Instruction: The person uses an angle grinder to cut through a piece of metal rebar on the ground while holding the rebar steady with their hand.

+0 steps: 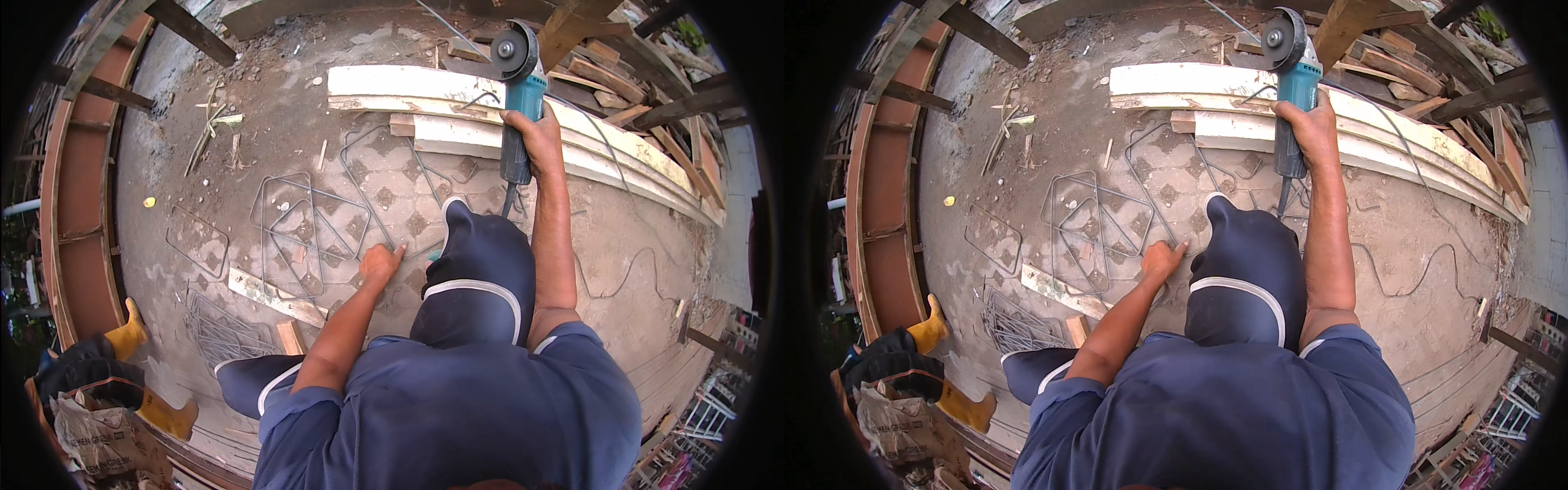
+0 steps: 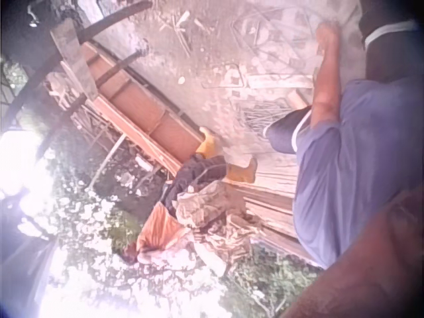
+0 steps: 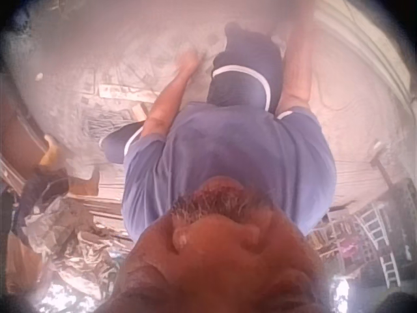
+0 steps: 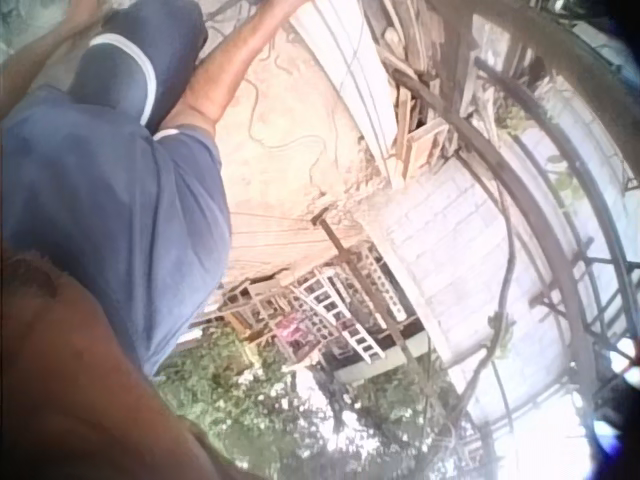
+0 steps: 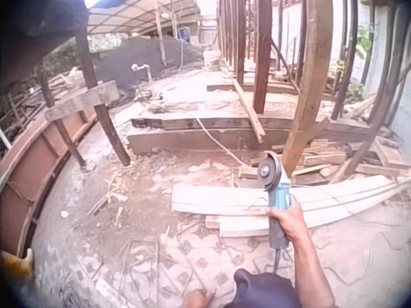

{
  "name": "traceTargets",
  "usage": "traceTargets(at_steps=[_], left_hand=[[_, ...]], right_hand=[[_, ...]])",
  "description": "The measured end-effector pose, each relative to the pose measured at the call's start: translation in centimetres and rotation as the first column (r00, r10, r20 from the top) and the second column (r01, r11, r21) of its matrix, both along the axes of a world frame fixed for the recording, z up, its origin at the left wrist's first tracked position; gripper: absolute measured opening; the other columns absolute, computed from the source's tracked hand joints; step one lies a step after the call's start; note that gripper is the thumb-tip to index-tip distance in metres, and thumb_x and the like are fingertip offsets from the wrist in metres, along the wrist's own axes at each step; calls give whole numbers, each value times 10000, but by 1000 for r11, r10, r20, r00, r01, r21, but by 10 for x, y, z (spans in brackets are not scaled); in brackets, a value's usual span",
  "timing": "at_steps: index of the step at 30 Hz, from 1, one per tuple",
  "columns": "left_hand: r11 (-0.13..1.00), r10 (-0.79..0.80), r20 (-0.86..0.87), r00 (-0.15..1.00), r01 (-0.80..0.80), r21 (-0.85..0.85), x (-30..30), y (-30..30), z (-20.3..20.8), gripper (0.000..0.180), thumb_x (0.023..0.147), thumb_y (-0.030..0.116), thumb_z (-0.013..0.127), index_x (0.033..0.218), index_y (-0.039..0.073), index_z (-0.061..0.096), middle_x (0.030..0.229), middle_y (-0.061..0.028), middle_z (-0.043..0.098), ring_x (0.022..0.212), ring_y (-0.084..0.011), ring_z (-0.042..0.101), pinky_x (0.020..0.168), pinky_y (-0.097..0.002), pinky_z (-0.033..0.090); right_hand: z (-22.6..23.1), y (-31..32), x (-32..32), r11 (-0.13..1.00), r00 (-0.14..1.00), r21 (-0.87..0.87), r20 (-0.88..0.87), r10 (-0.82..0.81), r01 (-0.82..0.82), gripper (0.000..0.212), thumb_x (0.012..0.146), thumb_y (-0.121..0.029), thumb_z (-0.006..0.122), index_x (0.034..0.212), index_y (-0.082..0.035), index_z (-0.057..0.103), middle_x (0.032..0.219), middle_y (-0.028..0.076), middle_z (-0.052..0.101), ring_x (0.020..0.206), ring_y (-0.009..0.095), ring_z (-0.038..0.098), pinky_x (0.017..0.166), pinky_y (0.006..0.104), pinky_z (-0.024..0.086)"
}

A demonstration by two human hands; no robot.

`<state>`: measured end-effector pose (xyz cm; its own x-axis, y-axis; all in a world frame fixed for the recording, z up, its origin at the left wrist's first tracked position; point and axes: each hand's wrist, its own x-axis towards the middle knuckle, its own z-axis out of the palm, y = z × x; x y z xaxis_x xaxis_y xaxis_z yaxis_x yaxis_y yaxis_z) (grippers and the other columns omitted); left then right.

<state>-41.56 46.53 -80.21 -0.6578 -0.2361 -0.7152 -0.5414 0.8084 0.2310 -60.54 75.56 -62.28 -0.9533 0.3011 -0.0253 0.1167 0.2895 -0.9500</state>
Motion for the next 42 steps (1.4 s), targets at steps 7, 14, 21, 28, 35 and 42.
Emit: traceTargets(at_steps=[7,14,21,28,35,42], left_hand=[[829,504,-184,844,-413,378,28,-24,-67,573,1018,495,530,1216,-40,579,1051,-239,721,948,-363,739,729,-464,599],[352,746,195,636,-627,695,41,-69,49,496,1107,439,415,1294,-19,379,922,-175,681,716,-288,738,519,-357,626],[524,500,261,826,-528,669,40,-77,58,499,1053,441,575,1175,-43,598,1051,-215,738,878,-244,743,744,-351,642],[293,678,296,673,-616,731,53,-44,73,612,1055,517,528,1108,-93,522,879,-222,672,718,-342,741,590,-378,637],[339,651,70,756,-372,864,64,-63,116,566,1070,531,486,833,19,510,717,-203,652,600,-306,715,512,-387,587],[307,564,62,824,-279,910,-19,3,50,540,1064,566,474,940,45,540,742,-159,673,580,-230,666,506,-325,531]], right_hand=[[6,26,4,998,999,-27,-7,-49,48,465,779,-217,807,1124,27,611,890,84,669,717,146,619,653,300,507],[-11,43,13,979,987,-128,10,-158,158,474,780,-195,809,1134,49,609,873,98,681,666,156,635,607,299,525],[-26,26,8,971,994,-217,61,-91,102,448,793,-183,798,1123,43,597,861,99,669,652,166,635,592,309,526],[-18,18,12,983,997,-168,14,-73,75,444,793,-191,798,1123,38,609,882,85,670,703,149,625,648,304,514],[-17,42,17,981,991,-145,34,-126,130,454,771,-216,794,1110,35,625,894,91,666,725,163,618,661,316,510],[-8,36,17,993,994,-55,4,-108,108,510,760,-231,799,1138,47,599,904,110,665,719,183,628,645,333,525]])
